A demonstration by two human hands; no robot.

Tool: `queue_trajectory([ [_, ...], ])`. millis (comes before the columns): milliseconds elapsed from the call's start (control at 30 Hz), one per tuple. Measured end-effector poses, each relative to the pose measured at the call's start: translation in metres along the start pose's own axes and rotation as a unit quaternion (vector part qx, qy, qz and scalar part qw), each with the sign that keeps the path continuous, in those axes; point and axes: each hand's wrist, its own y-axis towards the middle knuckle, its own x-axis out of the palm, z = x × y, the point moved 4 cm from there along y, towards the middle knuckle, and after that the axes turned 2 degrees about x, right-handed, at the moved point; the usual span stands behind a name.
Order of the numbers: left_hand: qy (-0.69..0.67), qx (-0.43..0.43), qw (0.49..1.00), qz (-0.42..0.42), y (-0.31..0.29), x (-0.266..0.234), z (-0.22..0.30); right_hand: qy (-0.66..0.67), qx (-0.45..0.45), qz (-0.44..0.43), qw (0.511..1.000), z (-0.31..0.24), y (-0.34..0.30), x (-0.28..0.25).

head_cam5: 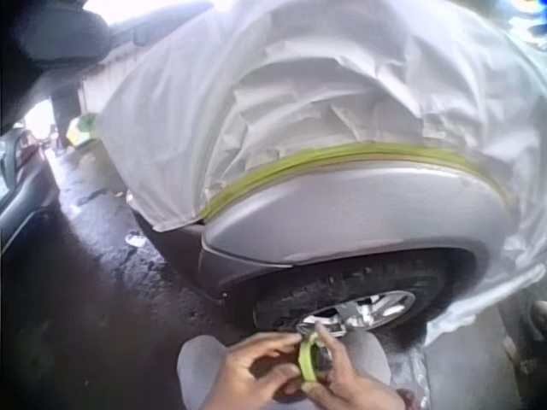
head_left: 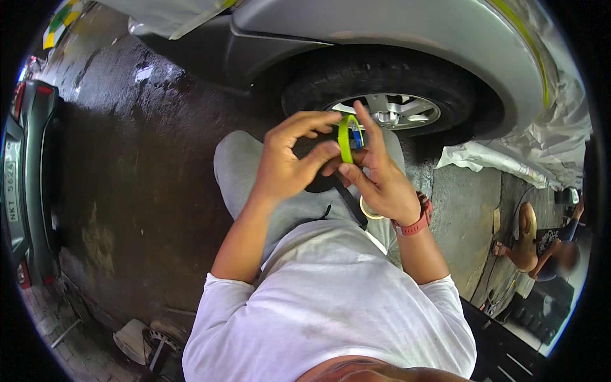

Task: The person applies yellow masking tape along the edge of a car's wheel arch to protect the surrounding area. They smooth the tape and continue around the curve of the wheel well, then apply a second strip of tape over the first to secure the masking.

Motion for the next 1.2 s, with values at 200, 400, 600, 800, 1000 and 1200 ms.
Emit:
queue_trajectory([
  [200,0.024,-0.042,0.999,0.018,-0.013,-0.019,-0.004,-0.049,-0.006,-0.041,0.998,0.001,0.014,0.024],
  [400,0.207,0.095,0.972,0.05,-0.005,-0.051,0.027,-0.108,0.016,-0.004,0.994,0.011,0.047,0.022],
  [600,0.031,0.072,0.913,0.4,0.012,-0.13,-0.017,-0.344,-0.451,0.149,0.81,-0.077,0.032,0.031],
  [800,-0.023,0.204,0.897,0.392,0.058,-0.122,0.021,-0.509,-0.434,0.285,0.686,-0.179,0.093,0.032],
  [1000,-0.268,0.187,0.943,0.062,0.1,-0.176,-0.03,-0.557,-0.442,0.279,0.646,-0.208,0.143,0.045],
  [1200,-0.166,0.154,0.897,0.379,0.102,-0.118,-0.015,-0.618,-0.411,0.211,0.636,-0.211,0.174,0.047],
])
